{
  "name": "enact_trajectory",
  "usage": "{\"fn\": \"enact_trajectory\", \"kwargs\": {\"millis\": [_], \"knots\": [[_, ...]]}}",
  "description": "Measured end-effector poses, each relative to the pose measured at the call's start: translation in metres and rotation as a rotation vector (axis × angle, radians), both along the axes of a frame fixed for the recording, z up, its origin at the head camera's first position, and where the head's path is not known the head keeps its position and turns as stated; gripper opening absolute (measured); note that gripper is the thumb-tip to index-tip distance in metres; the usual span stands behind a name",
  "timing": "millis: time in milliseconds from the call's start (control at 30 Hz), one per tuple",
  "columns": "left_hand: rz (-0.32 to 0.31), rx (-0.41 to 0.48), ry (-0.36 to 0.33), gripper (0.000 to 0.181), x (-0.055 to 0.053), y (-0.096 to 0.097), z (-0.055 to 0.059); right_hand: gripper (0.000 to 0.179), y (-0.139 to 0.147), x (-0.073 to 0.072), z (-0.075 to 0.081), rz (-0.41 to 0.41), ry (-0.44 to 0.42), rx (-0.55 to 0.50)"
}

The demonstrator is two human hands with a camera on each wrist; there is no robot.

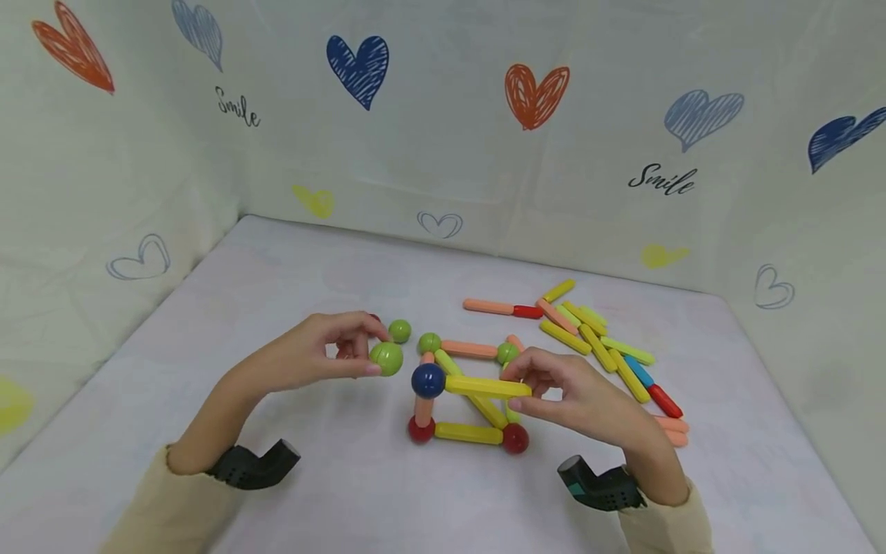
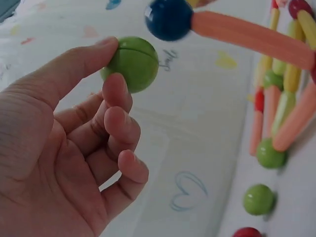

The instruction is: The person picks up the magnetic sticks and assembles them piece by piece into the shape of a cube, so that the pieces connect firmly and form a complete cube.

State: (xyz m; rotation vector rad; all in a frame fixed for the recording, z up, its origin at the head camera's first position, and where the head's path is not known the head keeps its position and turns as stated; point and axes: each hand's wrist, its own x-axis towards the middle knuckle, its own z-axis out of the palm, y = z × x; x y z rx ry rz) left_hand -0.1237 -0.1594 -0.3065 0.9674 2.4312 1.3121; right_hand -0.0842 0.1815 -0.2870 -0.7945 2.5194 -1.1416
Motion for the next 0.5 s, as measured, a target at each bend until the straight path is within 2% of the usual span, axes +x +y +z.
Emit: {"fn": "enact_trajectory", "kwargs": {"millis": [100,233,333,400,500], "knots": [[-0.086,0.076,0.021,0.03,0.016,0.001,0.015,0.024,-0.001,0.0,0.001,-0.004,-0.002,0.008],[-0.224,0.133,0.061,0.028,0.032,0.012,0.024,0.024,-0.001,0.0,0.001,-0.001,0.007,0.012],[-0.272,0.091,0.032,0.026,0.041,0.024,0.026,0.023,-0.001,0.0,0.001,0.003,0.02,0.009],[-0.28,0.04,0.023,0.027,0.047,0.034,0.024,0.023,0.0,0.0,0.001,0.004,0.023,0.005],[-0.265,-0.075,0.048,0.027,0.056,0.051,0.018,0.023,0.0,0.0,0.0,0.007,0.025,-0.001]]}}
